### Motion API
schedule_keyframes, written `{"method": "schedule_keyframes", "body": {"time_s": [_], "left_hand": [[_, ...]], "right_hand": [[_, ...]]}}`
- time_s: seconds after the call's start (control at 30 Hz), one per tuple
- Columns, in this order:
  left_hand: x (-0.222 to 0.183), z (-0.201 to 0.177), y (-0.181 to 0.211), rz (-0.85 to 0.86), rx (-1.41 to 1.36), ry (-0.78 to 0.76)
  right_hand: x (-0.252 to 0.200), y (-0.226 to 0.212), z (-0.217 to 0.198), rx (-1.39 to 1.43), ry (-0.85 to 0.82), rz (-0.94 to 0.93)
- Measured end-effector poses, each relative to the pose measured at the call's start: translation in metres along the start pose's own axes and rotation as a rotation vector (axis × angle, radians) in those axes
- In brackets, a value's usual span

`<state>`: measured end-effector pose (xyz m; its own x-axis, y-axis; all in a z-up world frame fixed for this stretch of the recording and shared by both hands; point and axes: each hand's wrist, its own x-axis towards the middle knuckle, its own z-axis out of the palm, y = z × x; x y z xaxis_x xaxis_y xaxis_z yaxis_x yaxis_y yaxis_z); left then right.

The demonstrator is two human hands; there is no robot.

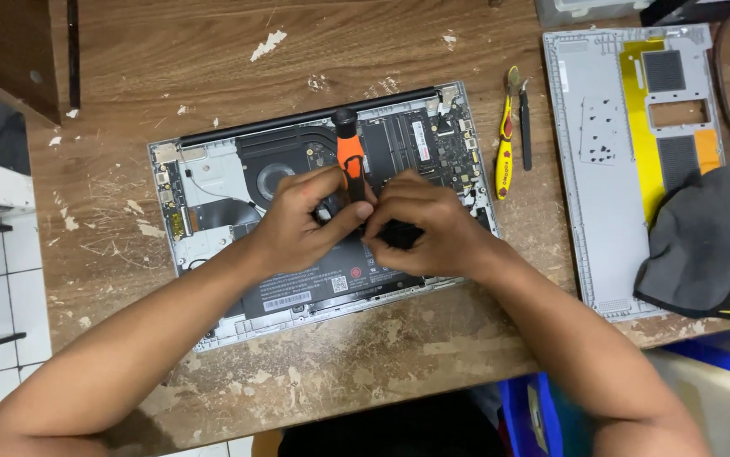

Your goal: Using a precision screwdriver to remove screws from an internal laptop battery.

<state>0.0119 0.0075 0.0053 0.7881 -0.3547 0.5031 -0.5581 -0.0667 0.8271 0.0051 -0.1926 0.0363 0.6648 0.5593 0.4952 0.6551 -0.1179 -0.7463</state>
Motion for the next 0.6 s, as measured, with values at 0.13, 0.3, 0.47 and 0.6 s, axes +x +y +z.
{"method": "schedule_keyframes", "body": {"time_s": [0.13, 0.3, 0.47, 0.6], "left_hand": [[-0.002, 0.0, 0.004, 0.018, -0.021, -0.007], [-0.008, 0.0, -0.002, 0.024, 0.015, -0.062], [-0.014, 0.0, 0.0, 0.01, 0.039, -0.104], [-0.024, 0.0, -0.009, -0.083, 0.025, -0.162]], "right_hand": [[0.004, -0.007, -0.006, 0.017, -0.06, 0.0], [0.005, -0.009, -0.01, 0.021, -0.12, -0.043], [0.0, -0.01, -0.01, 0.0, -0.114, -0.065], [-0.01, -0.011, -0.011, 0.013, -0.088, -0.079]]}}
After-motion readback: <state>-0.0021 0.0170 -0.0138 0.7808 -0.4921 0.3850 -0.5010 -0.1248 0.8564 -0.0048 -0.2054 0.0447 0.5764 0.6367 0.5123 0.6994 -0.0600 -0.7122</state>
